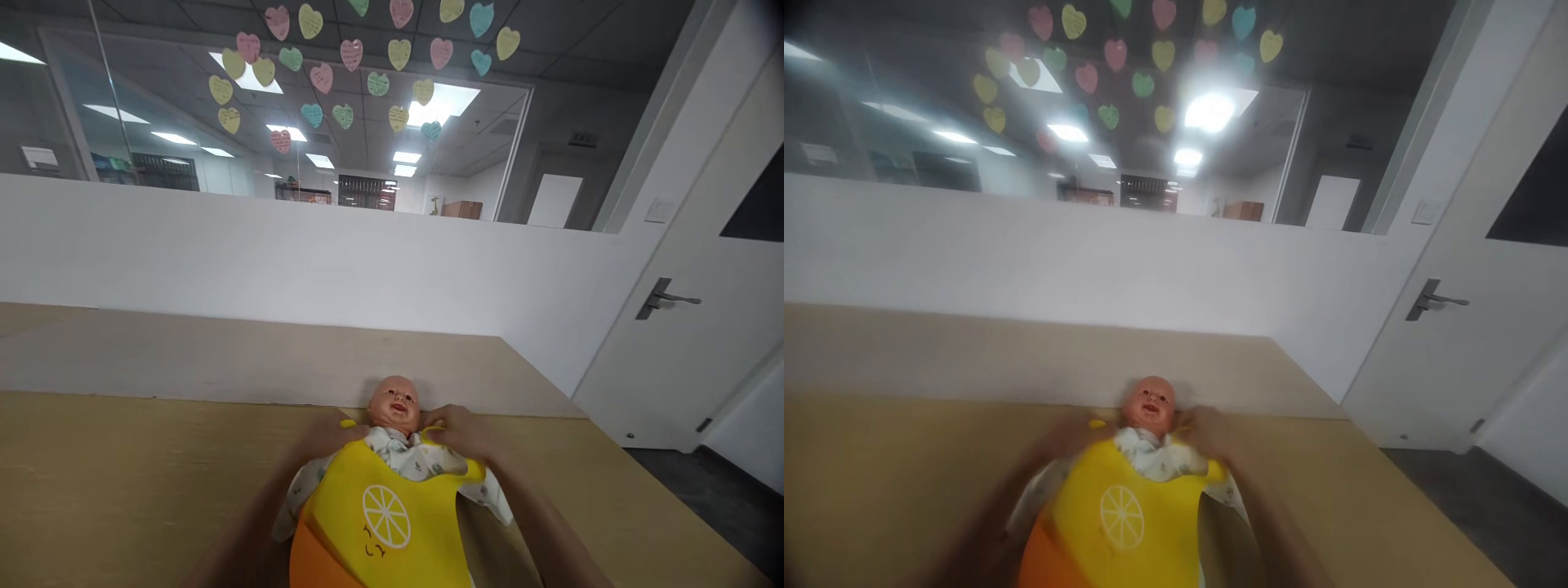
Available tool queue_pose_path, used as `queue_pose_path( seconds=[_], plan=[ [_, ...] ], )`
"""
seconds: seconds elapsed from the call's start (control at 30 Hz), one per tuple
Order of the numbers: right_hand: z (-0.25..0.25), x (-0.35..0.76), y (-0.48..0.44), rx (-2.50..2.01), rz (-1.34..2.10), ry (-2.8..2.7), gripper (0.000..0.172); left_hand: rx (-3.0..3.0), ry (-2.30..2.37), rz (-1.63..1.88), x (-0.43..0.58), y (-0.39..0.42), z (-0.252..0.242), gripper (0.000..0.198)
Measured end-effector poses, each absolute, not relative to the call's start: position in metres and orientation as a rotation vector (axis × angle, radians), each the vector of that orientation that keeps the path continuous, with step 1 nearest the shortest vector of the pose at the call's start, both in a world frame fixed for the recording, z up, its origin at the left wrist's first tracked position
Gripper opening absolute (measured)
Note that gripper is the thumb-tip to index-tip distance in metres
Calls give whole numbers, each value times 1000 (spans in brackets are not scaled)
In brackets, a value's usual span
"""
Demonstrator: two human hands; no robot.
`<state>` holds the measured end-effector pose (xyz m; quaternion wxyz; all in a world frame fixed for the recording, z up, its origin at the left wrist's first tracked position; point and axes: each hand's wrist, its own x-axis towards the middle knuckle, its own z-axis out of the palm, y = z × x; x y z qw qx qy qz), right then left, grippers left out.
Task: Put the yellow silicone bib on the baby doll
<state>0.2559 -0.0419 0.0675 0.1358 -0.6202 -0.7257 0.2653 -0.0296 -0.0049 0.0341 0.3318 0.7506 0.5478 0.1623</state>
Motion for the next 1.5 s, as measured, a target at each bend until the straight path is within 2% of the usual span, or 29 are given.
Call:
queue_pose_path(
  seconds=[0.13,0.33,0.53,0.63,0.77,0.83,0.9,1.03,1.1,1.23,1.37,1.5],
  plan=[
    [79,271,-26,-1718,829,-1773,23,2050,1619,443,-32,5,54,63],
    [62,277,8,-1696,469,-1338,30,1865,1505,511,-12,10,59,70],
    [39,266,29,-1851,296,-1239,29,1698,1416,581,-14,19,43,66],
    [31,260,34,-1870,273,-1206,32,1620,1399,516,-21,22,38,57],
    [33,265,30,-1938,331,-1450,45,1599,1289,421,-32,20,33,51],
    [44,270,21,-1995,301,-1587,45,1576,1250,412,-36,19,35,49],
    [58,274,9,-2013,420,-1703,37,1575,1230,409,-40,17,39,43],
    [76,269,-16,-1900,1183,-1867,26,1621,1159,305,-47,11,53,27],
    [75,265,-22,-1882,1406,-1931,26,1632,1131,213,-52,8,60,27],
    [67,259,-24,-1892,1474,-1938,27,1653,1093,77,-59,5,64,30],
    [66,255,-23,-1867,1378,-1937,26,1699,1081,46,-62,8,58,29],
    [68,253,-25,-1760,1453,-1844,25,1699,1091,42,-62,10,54,29]
  ],
)
